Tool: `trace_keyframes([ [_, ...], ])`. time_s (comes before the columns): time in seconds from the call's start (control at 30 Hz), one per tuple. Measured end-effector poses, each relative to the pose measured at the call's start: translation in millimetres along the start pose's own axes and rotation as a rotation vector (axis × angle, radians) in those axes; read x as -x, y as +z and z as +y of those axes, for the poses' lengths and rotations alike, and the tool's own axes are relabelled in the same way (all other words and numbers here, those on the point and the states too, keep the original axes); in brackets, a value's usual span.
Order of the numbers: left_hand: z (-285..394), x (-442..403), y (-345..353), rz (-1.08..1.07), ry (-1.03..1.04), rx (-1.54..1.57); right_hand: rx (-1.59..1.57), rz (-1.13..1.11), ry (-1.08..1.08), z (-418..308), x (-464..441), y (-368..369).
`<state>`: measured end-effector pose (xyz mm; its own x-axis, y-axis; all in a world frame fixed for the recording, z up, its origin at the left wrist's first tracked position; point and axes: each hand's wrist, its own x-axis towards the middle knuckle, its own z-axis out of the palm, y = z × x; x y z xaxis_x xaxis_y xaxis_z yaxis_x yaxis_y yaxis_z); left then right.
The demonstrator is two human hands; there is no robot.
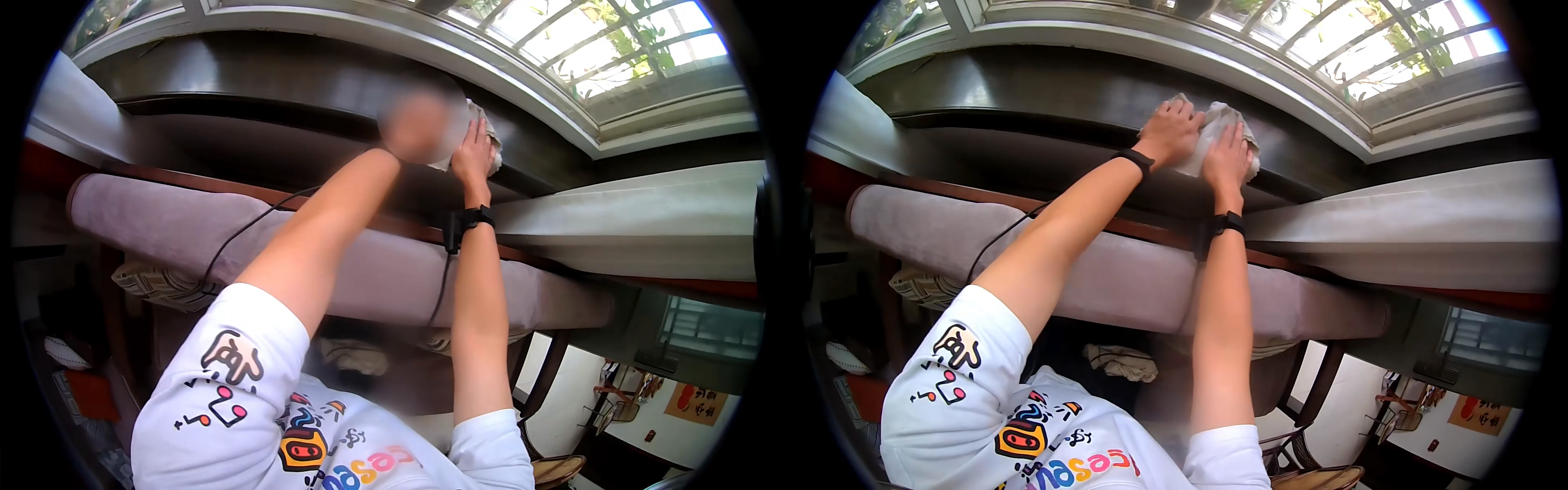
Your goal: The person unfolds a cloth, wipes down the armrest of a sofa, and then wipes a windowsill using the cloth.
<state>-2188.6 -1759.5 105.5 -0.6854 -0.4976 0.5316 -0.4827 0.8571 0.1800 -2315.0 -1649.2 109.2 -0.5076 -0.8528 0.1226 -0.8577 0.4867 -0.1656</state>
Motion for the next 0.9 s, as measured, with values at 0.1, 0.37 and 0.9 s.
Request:
trace_keyframes([
  [0.1,-1,6,-17,0.075,0.071,0.153,0.118,-0.024,-0.024,2,-1,-5],
  [0.37,-75,40,-64,0.057,0.126,0.172,0.116,-0.072,-0.078,-62,7,4],
  [0.9,-290,92,-181,-0.040,0.102,0.030,-0.123,0.128,-0.227,-313,13,28],
])
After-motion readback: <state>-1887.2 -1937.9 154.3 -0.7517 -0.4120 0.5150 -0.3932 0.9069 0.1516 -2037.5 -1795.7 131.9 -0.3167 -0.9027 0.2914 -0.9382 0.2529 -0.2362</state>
